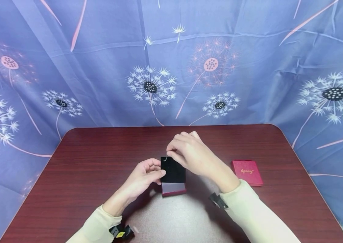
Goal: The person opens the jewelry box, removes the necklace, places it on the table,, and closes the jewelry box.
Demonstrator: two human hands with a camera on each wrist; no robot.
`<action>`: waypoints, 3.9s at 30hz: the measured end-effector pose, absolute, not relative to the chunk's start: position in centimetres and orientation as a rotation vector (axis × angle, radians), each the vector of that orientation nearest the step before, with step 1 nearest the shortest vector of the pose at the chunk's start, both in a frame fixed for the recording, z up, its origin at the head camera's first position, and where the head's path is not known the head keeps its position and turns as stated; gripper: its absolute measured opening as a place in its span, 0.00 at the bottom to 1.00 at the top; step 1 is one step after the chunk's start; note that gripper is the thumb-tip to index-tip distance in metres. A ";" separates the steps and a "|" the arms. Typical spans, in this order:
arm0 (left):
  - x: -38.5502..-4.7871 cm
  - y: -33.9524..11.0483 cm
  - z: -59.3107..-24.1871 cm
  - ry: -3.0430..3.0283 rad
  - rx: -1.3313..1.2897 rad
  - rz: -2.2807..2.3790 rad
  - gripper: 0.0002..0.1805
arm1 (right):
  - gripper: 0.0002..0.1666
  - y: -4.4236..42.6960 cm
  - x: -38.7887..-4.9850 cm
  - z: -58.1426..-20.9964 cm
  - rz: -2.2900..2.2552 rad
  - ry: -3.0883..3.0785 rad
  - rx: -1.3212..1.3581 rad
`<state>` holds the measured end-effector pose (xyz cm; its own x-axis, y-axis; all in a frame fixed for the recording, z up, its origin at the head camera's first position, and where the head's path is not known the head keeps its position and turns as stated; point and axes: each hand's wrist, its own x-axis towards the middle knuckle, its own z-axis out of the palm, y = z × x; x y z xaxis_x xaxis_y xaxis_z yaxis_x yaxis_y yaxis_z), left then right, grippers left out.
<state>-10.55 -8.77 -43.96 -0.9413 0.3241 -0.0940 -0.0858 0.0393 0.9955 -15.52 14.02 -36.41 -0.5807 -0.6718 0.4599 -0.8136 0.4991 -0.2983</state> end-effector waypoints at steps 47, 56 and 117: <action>-10.5 -8.8 -44.0 2.085 0.307 1.906 0.10 | 0.04 11.4 -18.1 -37.4 1.034 -2.725 1.039; -10.6 -9.0 -44.0 2.088 0.308 1.903 0.10 | 0.04 11.5 -18.1 -37.4 1.019 -2.849 0.886; -10.6 -9.2 -43.8 2.114 0.197 1.981 0.13 | 0.04 17.1 -17.1 -36.8 1.234 -2.808 0.497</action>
